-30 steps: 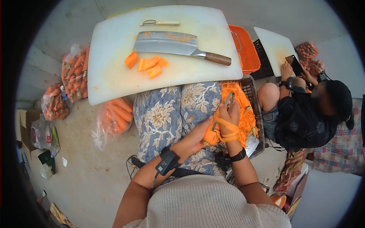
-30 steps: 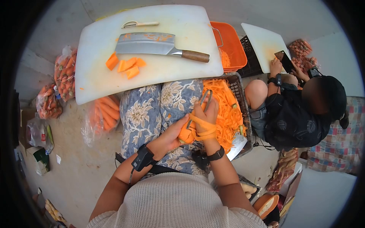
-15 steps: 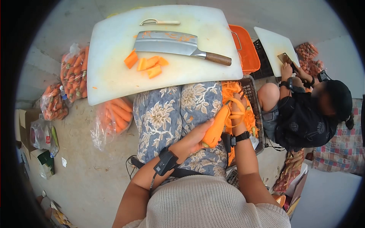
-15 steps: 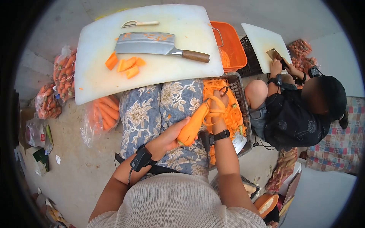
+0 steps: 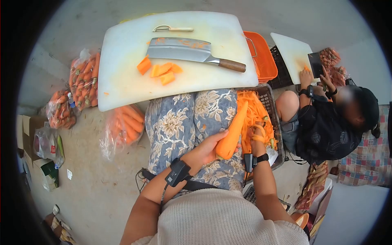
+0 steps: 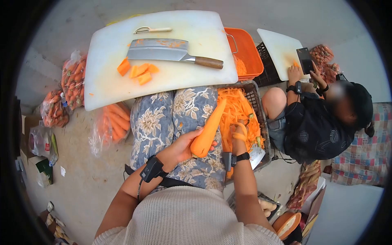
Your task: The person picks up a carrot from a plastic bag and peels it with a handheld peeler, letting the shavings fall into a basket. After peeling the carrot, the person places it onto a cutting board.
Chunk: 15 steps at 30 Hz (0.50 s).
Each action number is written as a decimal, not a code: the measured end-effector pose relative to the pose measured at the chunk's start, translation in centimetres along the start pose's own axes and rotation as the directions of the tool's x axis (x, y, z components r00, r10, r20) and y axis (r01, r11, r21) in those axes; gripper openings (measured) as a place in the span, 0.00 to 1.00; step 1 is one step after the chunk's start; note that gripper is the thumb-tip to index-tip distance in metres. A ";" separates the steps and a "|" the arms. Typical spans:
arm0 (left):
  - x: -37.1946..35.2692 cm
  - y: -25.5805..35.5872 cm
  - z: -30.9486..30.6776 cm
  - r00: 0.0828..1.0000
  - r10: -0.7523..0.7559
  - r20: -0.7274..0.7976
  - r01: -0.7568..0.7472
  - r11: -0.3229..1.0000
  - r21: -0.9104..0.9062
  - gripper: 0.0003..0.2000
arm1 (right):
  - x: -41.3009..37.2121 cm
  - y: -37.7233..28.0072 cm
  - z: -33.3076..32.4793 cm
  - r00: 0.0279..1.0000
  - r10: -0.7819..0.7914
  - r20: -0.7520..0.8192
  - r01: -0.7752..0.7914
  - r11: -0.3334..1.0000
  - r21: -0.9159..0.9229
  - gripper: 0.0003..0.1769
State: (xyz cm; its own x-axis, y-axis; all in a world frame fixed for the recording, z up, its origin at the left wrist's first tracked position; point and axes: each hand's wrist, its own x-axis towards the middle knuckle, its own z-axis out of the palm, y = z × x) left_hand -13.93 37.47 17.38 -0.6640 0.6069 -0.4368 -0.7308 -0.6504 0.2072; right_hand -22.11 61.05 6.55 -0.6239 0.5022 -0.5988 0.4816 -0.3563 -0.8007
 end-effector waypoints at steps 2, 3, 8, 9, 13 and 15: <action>0.1 -0.1 0.2 1.000 -0.002 0.030 0.002 1.000 0.004 0.21 | -3.2 -1.6 -0.2 0.993 -0.019 0.115 0.030 0.995 -0.090 0.19; 0.1 -0.1 0.1 0.999 0.012 0.044 -0.014 0.999 0.052 0.21 | -5.5 -2.5 0.3 0.993 -0.021 0.112 0.030 0.996 -0.082 0.19; 0.7 -1.1 0.2 0.997 0.077 0.012 -0.078 0.984 0.161 0.18 | -14.8 -4.9 2.6 0.865 -0.325 0.382 0.265 0.943 0.204 0.18; 0.6 -1.3 0.5 0.995 0.095 -0.032 -0.090 0.987 0.132 0.19 | -16.2 -5.1 2.9 0.864 -0.327 0.382 0.265 0.942 0.207 0.18; 0.2 -1.4 1.5 0.993 0.096 -0.065 -0.095 0.995 0.026 0.21 | -19.6 -5.0 3.9 0.686 -0.498 0.530 0.560 0.827 0.052 0.21; 0.4 -1.4 1.0 0.995 0.085 -0.058 -0.082 0.995 0.052 0.22 | -18.1 -3.7 3.8 0.584 -0.560 0.587 0.783 0.579 -0.227 0.22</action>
State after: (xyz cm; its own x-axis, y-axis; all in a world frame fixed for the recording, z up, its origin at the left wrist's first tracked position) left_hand -13.36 39.05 17.80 -0.7133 0.5220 -0.4676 -0.6812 -0.6731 0.2879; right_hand -14.92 50.31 20.32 -0.9957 0.0307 0.0873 -0.0701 0.3665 -0.9278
